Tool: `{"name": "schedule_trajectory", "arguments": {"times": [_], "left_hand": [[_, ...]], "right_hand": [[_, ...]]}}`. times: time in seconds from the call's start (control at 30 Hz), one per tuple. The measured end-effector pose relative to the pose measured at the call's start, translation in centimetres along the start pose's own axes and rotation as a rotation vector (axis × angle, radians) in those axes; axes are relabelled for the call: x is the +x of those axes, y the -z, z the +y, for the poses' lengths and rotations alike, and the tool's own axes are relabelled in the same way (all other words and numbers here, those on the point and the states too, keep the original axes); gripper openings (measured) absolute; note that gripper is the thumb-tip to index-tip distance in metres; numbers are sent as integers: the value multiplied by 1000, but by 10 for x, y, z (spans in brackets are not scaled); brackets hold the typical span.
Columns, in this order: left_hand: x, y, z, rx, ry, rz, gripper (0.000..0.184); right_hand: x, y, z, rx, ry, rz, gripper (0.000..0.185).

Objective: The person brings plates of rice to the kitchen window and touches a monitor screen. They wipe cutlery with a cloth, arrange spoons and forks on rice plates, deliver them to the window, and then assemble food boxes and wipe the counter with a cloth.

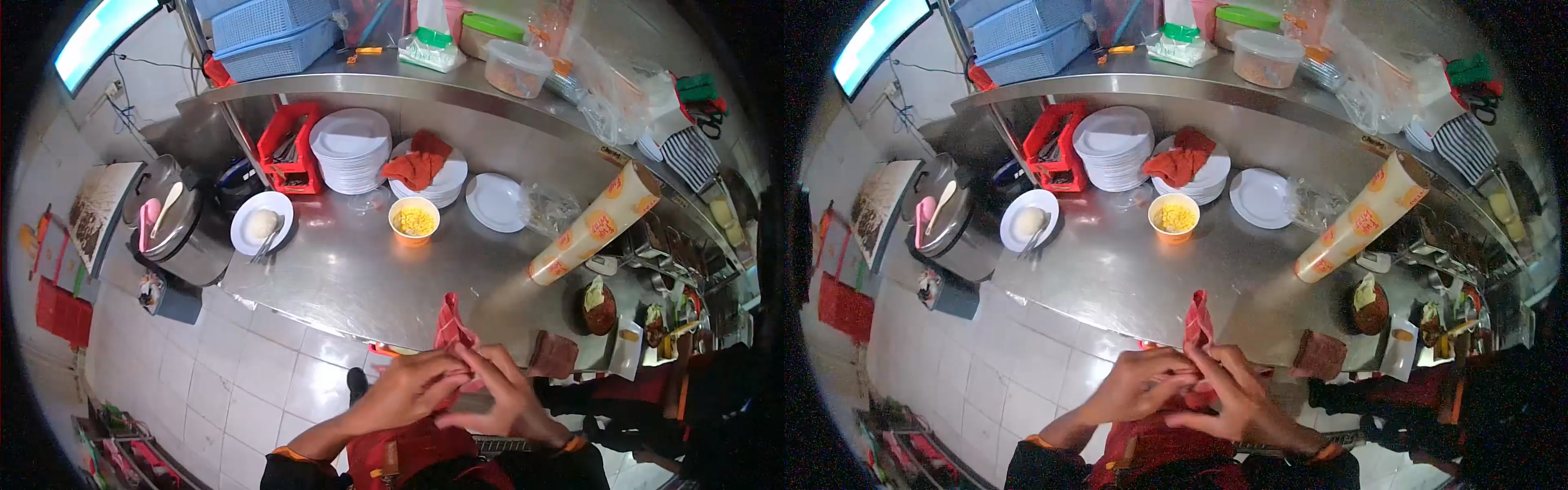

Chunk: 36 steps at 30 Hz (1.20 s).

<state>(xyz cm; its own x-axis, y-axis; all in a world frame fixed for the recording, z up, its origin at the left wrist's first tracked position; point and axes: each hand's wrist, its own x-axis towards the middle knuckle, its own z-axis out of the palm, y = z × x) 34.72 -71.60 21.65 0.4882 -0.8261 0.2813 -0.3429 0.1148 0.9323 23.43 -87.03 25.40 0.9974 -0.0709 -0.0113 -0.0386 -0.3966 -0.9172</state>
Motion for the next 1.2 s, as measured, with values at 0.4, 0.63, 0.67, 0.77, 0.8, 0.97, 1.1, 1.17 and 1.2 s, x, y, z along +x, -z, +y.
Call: {"name": "schedule_trajectory", "arguments": {"times": [0.4,0.63,0.67,0.77,0.8,0.97,1.1,1.17,1.2], "left_hand": [[28,120,-69,330,-321,-726,31],[117,118,-36,288,-443,-280,20],[140,113,-33,286,-472,-237,20],[184,106,-4,254,-690,-27,18],[190,106,10,199,-725,14,17],[189,108,36,155,-869,22,21],[150,106,1,246,-758,-200,28],[128,98,-37,271,-616,-341,25],[115,91,-58,259,-522,-414,22]], "right_hand": [[-17,-13,-35,-275,187,376,11],[4,55,-28,-839,-161,845,17],[14,70,-25,-942,-98,884,15],[24,98,-41,-843,85,1063,16],[19,107,-44,-849,141,1099,15],[-5,93,-58,-715,201,1225,11],[-34,66,-18,-762,27,1034,6],[-47,52,8,-723,-49,690,12],[-50,36,33,-566,-109,715,17]]}}
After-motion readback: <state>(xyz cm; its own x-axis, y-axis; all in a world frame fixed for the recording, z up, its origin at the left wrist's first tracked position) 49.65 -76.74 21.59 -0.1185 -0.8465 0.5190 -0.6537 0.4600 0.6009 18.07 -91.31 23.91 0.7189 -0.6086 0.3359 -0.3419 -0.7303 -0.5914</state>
